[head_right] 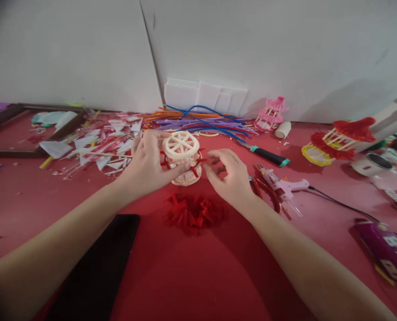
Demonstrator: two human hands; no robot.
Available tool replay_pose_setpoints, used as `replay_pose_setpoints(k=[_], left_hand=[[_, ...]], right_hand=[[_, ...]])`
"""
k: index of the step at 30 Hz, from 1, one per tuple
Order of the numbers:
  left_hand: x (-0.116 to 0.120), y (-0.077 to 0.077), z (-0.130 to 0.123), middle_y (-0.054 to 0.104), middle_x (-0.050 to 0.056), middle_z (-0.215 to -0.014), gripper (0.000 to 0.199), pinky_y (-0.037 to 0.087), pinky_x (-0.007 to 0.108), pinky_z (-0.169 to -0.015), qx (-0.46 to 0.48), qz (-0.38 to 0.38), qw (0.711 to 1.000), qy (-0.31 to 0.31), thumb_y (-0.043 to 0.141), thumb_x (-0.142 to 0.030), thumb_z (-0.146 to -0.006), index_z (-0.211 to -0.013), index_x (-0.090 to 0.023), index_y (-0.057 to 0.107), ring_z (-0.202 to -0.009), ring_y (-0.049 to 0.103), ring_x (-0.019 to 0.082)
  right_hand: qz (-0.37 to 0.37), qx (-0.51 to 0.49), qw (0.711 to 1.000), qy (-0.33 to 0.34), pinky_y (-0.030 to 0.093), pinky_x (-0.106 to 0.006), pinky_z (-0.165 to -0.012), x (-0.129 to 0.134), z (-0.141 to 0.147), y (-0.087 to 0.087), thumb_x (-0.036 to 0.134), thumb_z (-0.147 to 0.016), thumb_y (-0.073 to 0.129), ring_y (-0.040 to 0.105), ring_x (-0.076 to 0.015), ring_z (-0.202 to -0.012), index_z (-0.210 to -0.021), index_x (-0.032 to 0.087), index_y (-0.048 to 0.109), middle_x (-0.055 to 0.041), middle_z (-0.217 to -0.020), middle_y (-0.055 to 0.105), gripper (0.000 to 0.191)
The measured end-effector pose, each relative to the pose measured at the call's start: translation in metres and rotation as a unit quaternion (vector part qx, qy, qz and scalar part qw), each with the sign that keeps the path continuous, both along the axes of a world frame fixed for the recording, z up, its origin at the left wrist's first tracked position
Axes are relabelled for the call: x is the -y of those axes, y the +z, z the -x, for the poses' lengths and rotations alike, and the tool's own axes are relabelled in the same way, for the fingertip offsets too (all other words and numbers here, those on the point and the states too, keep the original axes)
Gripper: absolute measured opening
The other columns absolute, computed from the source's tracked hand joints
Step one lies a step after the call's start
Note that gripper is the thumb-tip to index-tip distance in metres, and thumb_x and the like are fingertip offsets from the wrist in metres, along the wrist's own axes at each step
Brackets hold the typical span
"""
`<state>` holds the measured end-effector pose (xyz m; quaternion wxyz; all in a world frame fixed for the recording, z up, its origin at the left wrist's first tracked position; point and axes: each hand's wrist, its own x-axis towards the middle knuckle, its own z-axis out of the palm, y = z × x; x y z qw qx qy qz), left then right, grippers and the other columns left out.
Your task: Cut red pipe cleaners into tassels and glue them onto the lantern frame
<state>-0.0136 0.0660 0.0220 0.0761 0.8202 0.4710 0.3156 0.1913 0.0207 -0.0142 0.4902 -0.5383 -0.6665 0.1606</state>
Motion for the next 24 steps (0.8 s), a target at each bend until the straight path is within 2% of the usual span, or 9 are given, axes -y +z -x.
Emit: replay_pose_setpoints(k=[2, 5, 9, 12, 15, 20, 24], left_hand=[[-0.004, 0.003, 0.004, 0.056, 0.014, -0.126, 0.06, 0.029, 0.055, -0.108, -0.012, 0.004, 1.0, -0.025, 0.071, -0.046, -0.075, -0.118, -0.02, 0.038, -0.124, 0.052, 0.037], [-0.008, 0.008, 0.01, 0.054, 0.013, -0.127, 0.056, 0.028, 0.055, -0.11, -0.029, 0.029, 0.998, -0.043, 0.068, -0.039, -0.074, -0.118, -0.02, 0.039, -0.126, 0.05, 0.037], [-0.013, 0.015, 0.017, 0.054, 0.012, -0.128, 0.053, 0.034, 0.052, -0.108, -0.042, 0.054, 0.995, -0.071, 0.065, -0.032, -0.073, -0.119, -0.02, 0.041, -0.126, 0.05, 0.035], [-0.015, 0.022, 0.022, 0.054, 0.01, -0.131, 0.054, 0.035, 0.052, -0.108, -0.058, 0.067, 0.992, -0.093, 0.064, -0.03, -0.073, -0.122, -0.022, 0.042, -0.127, 0.05, 0.034], [-0.014, 0.027, 0.025, 0.052, 0.011, -0.135, 0.059, 0.037, 0.054, -0.106, -0.077, 0.104, 0.987, -0.095, 0.065, -0.039, -0.074, -0.126, -0.024, 0.041, -0.127, 0.049, 0.037], [-0.009, 0.025, 0.019, 0.053, 0.014, -0.134, 0.069, 0.029, 0.06, -0.109, -0.079, 0.106, 0.989, -0.061, 0.067, -0.061, -0.072, -0.124, -0.022, 0.041, -0.128, 0.048, 0.041], [-0.008, 0.021, 0.012, 0.055, 0.014, -0.132, 0.069, 0.022, 0.06, -0.112, -0.062, 0.101, 0.992, -0.038, 0.069, -0.057, -0.072, -0.122, -0.021, 0.04, -0.127, 0.051, 0.039]], right_hand=[[0.057, -0.03, 0.998, 0.0, 0.057, -0.032, -0.071, -0.004, -0.002, -0.001, 0.039, -0.085, 0.067, 0.068, -0.0192, -0.084, -0.101, 0.02, 0.069, -0.0078, -0.1, 0.072, 0.025], [0.154, -0.129, 0.979, 0.032, 0.056, -0.032, -0.065, -0.006, 0.001, -0.002, 0.049, -0.083, 0.067, 0.066, -0.0156, -0.066, -0.086, 0.018, 0.071, -0.0055, -0.081, 0.073, 0.031], [0.249, -0.293, 0.92, 0.078, 0.053, -0.026, -0.052, -0.003, 0.012, 0.002, 0.051, -0.069, 0.079, 0.064, -0.0147, -0.061, -0.074, 0.018, 0.07, -0.0031, -0.068, 0.07, 0.035], [0.31, -0.362, 0.875, 0.091, 0.051, -0.023, -0.047, 0.0, 0.017, 0.005, 0.045, -0.061, 0.085, 0.065, -0.0145, -0.061, -0.072, 0.017, 0.071, -0.0034, -0.068, 0.071, 0.033], [0.326, -0.393, 0.854, 0.098, 0.05, -0.022, -0.046, 0.001, 0.02, 0.005, 0.042, -0.061, 0.085, 0.064, -0.0131, -0.06, -0.071, 0.017, 0.071, -0.0029, -0.068, 0.07, 0.03], [0.318, -0.407, 0.85, 0.101, 0.048, -0.021, -0.047, 0.001, 0.022, 0.002, 0.04, -0.059, 0.087, 0.062, -0.0124, -0.06, -0.07, 0.017, 0.072, -0.0016, -0.065, 0.069, 0.029], [0.305, -0.398, 0.859, 0.098, 0.048, -0.021, -0.047, 0.002, 0.024, -0.002, 0.043, -0.06, 0.087, 0.062, -0.0121, -0.06, -0.071, 0.017, 0.072, -0.001, -0.065, 0.068, 0.032]])
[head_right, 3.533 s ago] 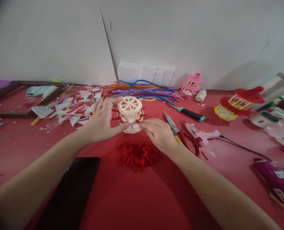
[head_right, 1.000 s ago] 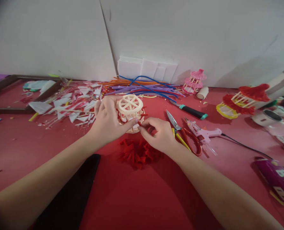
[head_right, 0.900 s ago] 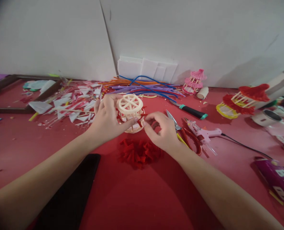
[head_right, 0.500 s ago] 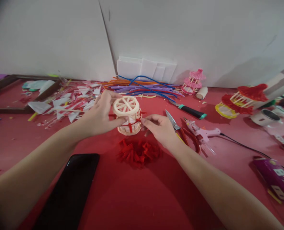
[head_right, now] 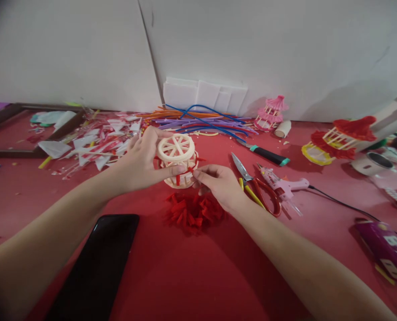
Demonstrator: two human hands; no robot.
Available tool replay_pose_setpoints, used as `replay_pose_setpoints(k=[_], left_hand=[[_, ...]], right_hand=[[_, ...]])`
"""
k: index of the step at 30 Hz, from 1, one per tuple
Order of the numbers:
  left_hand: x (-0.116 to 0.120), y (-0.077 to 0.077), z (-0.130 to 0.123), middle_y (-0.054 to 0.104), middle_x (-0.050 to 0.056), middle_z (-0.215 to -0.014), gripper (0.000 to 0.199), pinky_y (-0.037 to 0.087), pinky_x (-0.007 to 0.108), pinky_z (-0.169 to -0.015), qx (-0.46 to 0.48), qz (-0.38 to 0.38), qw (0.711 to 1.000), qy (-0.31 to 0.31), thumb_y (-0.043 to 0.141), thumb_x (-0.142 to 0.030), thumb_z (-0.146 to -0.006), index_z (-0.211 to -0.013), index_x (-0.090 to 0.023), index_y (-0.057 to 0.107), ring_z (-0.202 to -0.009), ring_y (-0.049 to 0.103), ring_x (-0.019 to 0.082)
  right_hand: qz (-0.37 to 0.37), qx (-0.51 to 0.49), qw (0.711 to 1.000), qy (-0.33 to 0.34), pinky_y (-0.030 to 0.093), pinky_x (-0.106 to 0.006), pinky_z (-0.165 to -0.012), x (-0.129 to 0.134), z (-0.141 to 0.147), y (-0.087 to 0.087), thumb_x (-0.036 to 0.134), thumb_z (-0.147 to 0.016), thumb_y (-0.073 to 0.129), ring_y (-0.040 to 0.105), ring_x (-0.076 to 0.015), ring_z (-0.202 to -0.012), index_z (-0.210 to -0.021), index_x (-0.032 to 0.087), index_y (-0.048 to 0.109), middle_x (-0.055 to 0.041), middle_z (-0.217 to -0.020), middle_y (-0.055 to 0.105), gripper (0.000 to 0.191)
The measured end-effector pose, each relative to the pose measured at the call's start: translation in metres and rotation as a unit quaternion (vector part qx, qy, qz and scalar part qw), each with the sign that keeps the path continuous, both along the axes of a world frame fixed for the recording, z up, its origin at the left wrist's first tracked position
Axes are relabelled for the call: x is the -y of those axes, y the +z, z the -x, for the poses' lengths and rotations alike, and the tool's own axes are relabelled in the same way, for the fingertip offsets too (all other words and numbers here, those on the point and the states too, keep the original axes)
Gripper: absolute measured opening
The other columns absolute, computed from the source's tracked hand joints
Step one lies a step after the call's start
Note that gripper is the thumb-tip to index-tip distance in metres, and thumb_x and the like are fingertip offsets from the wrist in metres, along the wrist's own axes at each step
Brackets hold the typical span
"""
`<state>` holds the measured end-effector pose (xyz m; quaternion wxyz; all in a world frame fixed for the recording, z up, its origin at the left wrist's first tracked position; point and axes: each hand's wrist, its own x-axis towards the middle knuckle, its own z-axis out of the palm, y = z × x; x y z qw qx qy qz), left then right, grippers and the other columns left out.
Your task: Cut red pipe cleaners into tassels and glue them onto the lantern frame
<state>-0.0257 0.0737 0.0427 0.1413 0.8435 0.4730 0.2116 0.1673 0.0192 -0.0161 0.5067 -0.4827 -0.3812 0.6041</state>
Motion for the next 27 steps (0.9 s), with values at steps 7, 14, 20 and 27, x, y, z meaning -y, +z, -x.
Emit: replay_pose_setpoints(k=[7, 14, 20, 27], left_hand=[[0.004, 0.006, -0.002, 0.055, 0.013, -0.132, 0.064, 0.022, 0.057, -0.112, -0.012, 0.017, 1.0, -0.001, 0.066, -0.056, -0.074, -0.12, -0.02, 0.04, -0.128, 0.05, 0.038], [0.003, 0.009, 0.004, 0.054, 0.014, -0.132, 0.066, 0.03, 0.055, -0.109, -0.025, 0.006, 1.0, -0.018, 0.065, -0.053, -0.075, -0.126, -0.018, 0.043, -0.127, 0.046, 0.039], [-0.005, 0.014, 0.013, 0.058, 0.009, -0.133, 0.055, 0.034, 0.05, -0.107, -0.007, -0.01, 0.998, -0.056, 0.066, -0.04, -0.076, -0.126, -0.024, 0.051, -0.124, 0.051, 0.034], [-0.008, 0.013, 0.016, 0.055, 0.008, -0.142, 0.063, 0.027, 0.053, -0.111, -0.034, -0.012, 0.998, -0.054, 0.064, -0.043, -0.078, -0.136, -0.027, 0.048, -0.133, 0.045, 0.036]], right_hand=[[0.017, 0.004, 1.0, -0.019, 0.047, -0.02, -0.047, -0.001, 0.005, -0.008, 0.042, -0.058, 0.087, 0.062, -0.0121, -0.058, -0.072, 0.017, 0.068, -0.0006, -0.063, 0.068, 0.035], [0.037, -0.067, 0.996, -0.036, 0.047, -0.023, -0.043, -0.004, -0.002, 0.001, 0.035, -0.06, 0.078, 0.062, -0.0138, -0.057, -0.071, 0.018, 0.065, 0.0006, -0.066, 0.066, 0.024], [0.064, -0.082, 0.994, -0.042, 0.045, -0.022, -0.041, -0.007, -0.006, -0.001, 0.036, -0.065, 0.079, 0.063, -0.0133, -0.055, -0.076, 0.018, 0.063, -0.0003, -0.068, 0.068, 0.026], [0.054, -0.066, 0.996, 0.0, 0.044, -0.02, -0.042, -0.004, -0.002, -0.004, 0.038, -0.056, 0.09, 0.063, -0.0126, -0.056, -0.074, 0.015, 0.067, -0.0029, -0.069, 0.07, 0.037]])
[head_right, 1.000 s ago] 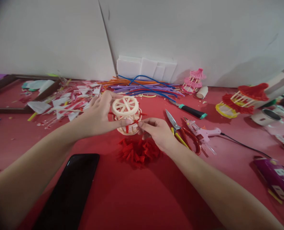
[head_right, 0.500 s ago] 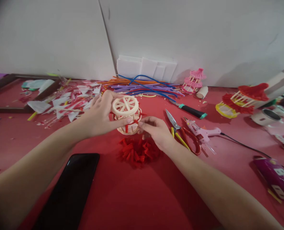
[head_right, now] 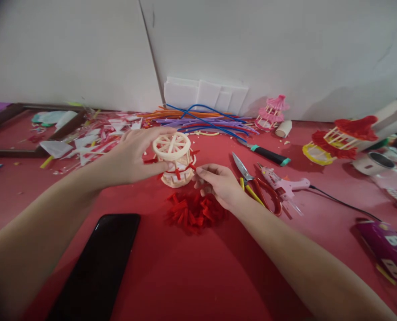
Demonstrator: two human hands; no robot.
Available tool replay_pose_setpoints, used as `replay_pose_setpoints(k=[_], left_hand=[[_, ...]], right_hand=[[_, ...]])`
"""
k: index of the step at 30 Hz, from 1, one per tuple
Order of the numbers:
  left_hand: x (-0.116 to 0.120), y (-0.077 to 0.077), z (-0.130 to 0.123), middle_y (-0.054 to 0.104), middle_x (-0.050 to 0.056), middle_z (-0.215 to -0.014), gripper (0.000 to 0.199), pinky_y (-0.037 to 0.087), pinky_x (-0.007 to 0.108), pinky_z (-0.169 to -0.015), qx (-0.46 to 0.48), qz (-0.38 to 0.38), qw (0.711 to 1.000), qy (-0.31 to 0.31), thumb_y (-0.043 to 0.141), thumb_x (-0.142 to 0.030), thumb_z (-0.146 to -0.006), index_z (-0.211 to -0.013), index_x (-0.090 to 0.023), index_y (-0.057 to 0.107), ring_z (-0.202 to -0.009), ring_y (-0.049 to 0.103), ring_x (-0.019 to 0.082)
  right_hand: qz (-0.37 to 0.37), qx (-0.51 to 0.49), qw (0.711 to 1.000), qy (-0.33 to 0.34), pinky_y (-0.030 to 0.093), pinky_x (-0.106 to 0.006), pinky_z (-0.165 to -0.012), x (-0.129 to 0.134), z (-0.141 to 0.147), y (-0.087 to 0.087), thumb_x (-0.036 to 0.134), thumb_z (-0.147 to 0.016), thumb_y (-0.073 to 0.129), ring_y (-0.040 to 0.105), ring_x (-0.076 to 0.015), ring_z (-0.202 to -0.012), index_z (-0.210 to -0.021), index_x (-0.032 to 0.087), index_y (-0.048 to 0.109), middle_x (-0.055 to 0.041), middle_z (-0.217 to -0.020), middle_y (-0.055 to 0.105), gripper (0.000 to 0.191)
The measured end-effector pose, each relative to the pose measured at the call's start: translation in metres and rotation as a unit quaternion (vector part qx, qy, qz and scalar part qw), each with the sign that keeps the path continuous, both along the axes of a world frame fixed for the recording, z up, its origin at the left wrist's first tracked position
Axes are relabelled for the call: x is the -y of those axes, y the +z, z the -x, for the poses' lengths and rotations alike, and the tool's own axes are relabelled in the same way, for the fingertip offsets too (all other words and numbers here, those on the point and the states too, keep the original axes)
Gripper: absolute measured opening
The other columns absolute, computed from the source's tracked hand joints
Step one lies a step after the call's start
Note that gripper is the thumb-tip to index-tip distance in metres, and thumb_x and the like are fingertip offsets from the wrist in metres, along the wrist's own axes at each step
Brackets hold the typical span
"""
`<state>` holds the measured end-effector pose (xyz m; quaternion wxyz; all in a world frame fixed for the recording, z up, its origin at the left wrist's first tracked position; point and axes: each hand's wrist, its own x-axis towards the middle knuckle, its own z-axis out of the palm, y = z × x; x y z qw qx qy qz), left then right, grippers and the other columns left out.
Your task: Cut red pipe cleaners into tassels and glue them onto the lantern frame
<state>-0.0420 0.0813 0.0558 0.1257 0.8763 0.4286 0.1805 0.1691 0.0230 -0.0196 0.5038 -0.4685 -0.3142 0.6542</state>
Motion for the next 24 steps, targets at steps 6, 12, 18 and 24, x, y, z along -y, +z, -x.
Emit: replay_pose_setpoints(k=[6, 12, 18, 24], left_hand=[[0.006, -0.001, -0.006, 0.058, 0.007, -0.139, 0.074, 0.023, 0.061, -0.109, -0.037, -0.004, 0.998, 0.042, 0.067, -0.058, -0.073, -0.138, -0.029, 0.047, -0.129, 0.044, 0.042], [0.005, -0.003, -0.008, 0.061, 0.006, -0.134, 0.072, 0.022, 0.059, -0.109, -0.03, -0.013, 0.998, 0.054, 0.07, -0.056, -0.073, -0.137, -0.03, 0.047, -0.129, 0.044, 0.041], [0.005, -0.002, -0.008, 0.062, 0.006, -0.132, 0.071, 0.026, 0.057, -0.107, -0.028, -0.008, 0.998, 0.056, 0.072, -0.055, -0.072, -0.134, -0.03, 0.049, -0.127, 0.045, 0.041], [0.004, -0.003, -0.008, 0.063, 0.007, -0.129, 0.07, 0.027, 0.056, -0.106, -0.024, -0.014, 0.998, 0.053, 0.072, -0.054, -0.073, -0.133, -0.029, 0.049, -0.126, 0.046, 0.041]], right_hand=[[-0.007, 0.004, 1.0, 0.009, 0.044, -0.02, -0.042, -0.002, 0.002, 0.001, 0.04, -0.053, 0.091, 0.063, -0.0121, -0.057, -0.076, 0.016, 0.067, -0.0021, -0.071, 0.07, 0.041], [-0.023, 0.02, 1.0, 0.0, 0.042, -0.019, -0.041, -0.004, 0.009, -0.003, 0.048, -0.049, 0.091, 0.06, -0.0104, -0.054, -0.075, 0.018, 0.062, 0.003, -0.065, 0.065, 0.048], [-0.034, 0.038, 0.999, -0.004, 0.041, -0.019, -0.041, -0.007, 0.012, -0.007, 0.053, -0.049, 0.09, 0.059, -0.0095, -0.052, -0.074, 0.019, 0.059, 0.0051, -0.062, 0.062, 0.053], [-0.056, 0.063, 0.996, 0.003, 0.041, -0.02, -0.042, -0.005, 0.01, -0.007, 0.054, -0.053, 0.087, 0.061, -0.0113, -0.054, -0.077, 0.02, 0.06, 0.0031, -0.065, 0.065, 0.05]])
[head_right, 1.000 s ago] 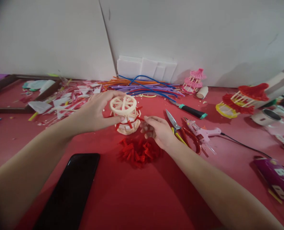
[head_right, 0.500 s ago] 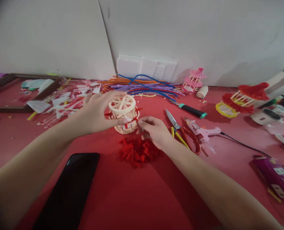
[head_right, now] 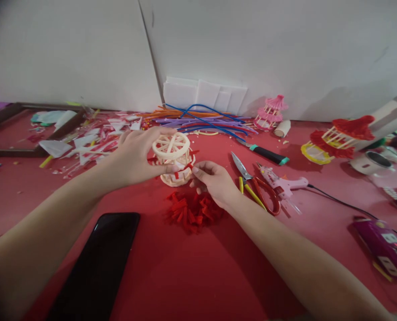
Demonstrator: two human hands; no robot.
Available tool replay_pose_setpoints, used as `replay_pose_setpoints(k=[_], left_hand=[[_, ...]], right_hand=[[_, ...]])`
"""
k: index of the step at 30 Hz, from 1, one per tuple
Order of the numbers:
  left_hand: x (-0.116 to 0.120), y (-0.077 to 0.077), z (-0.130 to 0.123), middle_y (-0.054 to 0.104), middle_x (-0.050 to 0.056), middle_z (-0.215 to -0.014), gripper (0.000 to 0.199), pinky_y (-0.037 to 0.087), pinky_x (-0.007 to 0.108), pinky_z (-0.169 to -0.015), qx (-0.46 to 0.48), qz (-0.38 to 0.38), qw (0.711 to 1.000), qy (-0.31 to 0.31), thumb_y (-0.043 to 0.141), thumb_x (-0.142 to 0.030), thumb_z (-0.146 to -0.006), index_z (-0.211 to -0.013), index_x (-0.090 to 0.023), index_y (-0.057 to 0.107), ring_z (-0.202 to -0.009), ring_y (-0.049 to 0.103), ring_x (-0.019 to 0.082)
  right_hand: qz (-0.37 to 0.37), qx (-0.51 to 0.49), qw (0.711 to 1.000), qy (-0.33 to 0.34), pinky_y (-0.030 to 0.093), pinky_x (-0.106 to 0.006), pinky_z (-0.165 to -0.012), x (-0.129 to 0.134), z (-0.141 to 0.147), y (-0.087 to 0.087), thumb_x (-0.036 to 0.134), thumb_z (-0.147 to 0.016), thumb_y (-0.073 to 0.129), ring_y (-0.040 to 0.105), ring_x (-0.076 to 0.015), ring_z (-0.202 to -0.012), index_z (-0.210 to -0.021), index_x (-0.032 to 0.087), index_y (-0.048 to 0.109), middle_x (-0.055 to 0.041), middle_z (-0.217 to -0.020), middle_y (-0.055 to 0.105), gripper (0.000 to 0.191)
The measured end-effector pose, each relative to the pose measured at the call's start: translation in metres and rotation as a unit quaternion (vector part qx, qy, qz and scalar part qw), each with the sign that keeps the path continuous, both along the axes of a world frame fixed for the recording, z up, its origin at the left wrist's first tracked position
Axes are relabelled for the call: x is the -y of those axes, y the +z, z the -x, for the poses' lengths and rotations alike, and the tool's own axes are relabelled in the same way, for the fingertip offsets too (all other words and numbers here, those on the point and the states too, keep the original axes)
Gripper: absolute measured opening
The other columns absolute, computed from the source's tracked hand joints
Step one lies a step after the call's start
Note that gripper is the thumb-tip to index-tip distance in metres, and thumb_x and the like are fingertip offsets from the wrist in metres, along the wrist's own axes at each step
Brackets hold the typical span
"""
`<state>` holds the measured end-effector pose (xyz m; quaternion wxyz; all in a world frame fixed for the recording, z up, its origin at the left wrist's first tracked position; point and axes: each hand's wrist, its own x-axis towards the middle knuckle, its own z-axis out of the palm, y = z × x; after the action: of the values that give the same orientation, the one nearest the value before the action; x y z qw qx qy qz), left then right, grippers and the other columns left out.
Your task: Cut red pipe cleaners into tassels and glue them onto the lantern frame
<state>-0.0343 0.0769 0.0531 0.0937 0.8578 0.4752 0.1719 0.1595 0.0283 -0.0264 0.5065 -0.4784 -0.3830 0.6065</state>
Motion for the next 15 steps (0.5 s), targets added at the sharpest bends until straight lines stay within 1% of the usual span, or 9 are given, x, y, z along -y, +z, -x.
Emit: replay_pose_setpoints(k=[2, 4, 7, 9, 12, 15], left_hand=[[0.0002, -0.0001, 0.0002, 0.063, 0.008, -0.129, 0.069, 0.027, 0.057, -0.106, -0.002, 0.0, 1.0, 0.001, 0.072, -0.056, -0.073, -0.133, -0.028, 0.049, -0.126, 0.046, 0.041], [0.0006, -0.0002, 0.0005, 0.063, 0.008, -0.128, 0.069, 0.026, 0.057, -0.105, -0.001, 0.0, 1.0, 0.0, 0.071, -0.057, -0.073, -0.132, -0.029, 0.049, -0.126, 0.046, 0.042], [0.0011, -0.0004, 0.0005, 0.064, 0.007, -0.125, 0.069, 0.027, 0.057, -0.105, 0.003, -0.002, 1.0, 0.001, 0.071, -0.058, -0.073, -0.132, -0.03, 0.05, -0.125, 0.045, 0.042], [0.0015, -0.0002, 0.0003, 0.064, 0.007, -0.124, 0.069, 0.027, 0.057, -0.104, 0.004, 0.0, 1.0, 0.003, 0.071, -0.059, -0.072, -0.132, -0.031, 0.05, -0.126, 0.044, 0.042], [0.0018, 0.0006, 0.0001, 0.063, 0.008, -0.124, 0.07, 0.028, 0.057, -0.104, 0.001, 0.009, 1.0, 0.007, 0.071, -0.059, -0.073, -0.133, -0.03, 0.05, -0.126, 0.043, 0.043], [0.0018, 0.0006, -0.0001, 0.063, 0.009, -0.124, 0.07, 0.028, 0.057, -0.103, -0.005, 0.008, 1.0, 0.005, 0.07, -0.059, -0.073, -0.133, -0.029, 0.049, -0.125, 0.045, 0.043]], right_hand=[[-0.017, 0.019, 1.0, -0.003, 0.041, -0.021, -0.043, 0.0026, -0.0017, 0.0005, 0.052, -0.059, 0.085, 0.06, -0.0111, -0.051, -0.076, 0.02, 0.06, 0.0034, -0.062, 0.064, 0.044], [-0.053, 0.08, 0.995, -0.009, 0.041, -0.023, -0.044, 0.006, -0.0029, 0.0019, 0.047, -0.069, 0.08, 0.056, -0.0102, -0.046, -0.077, 0.021, 0.062, 0.0028, -0.061, 0.065, 0.033], [-0.12, 0.199, 0.972, -0.03, 0.041, -0.026, -0.048, 0.0103, -0.003, 0.0057, 0.039, -0.08, 0.072, 0.054, -0.0113, -0.045, -0.08, 0.022, 0.065, 0.0006, -0.064, 0.068, 0.018], [-0.15, 0.235, 0.959, -0.049, 0.042, -0.027, -0.05, 0.0111, -0.0021, 0.0078, 0.035, -0.08, 0.071, 0.056, -0.013, -0.049, -0.081, 0.023, 0.068, -0.0005, -0.066, 0.068, 0.013], [-0.158, 0.242, 0.956, -0.058, 0.041, -0.028, -0.051, 0.0091, -0.0012, 0.0076, 0.033, -0.079, 0.071, 0.057, -0.0137, -0.05, -0.083, 0.023, 0.07, -0.0005, -0.065, 0.067, 0.011], [-0.119, 0.231, 0.965, -0.035, 0.04, -0.027, -0.047, 0.0071, -0.0016, 0.0045, 0.039, -0.081, 0.068, 0.053, -0.0124, -0.044, -0.087, 0.022, 0.068, 0.0013, -0.06, 0.065, 0.017]])
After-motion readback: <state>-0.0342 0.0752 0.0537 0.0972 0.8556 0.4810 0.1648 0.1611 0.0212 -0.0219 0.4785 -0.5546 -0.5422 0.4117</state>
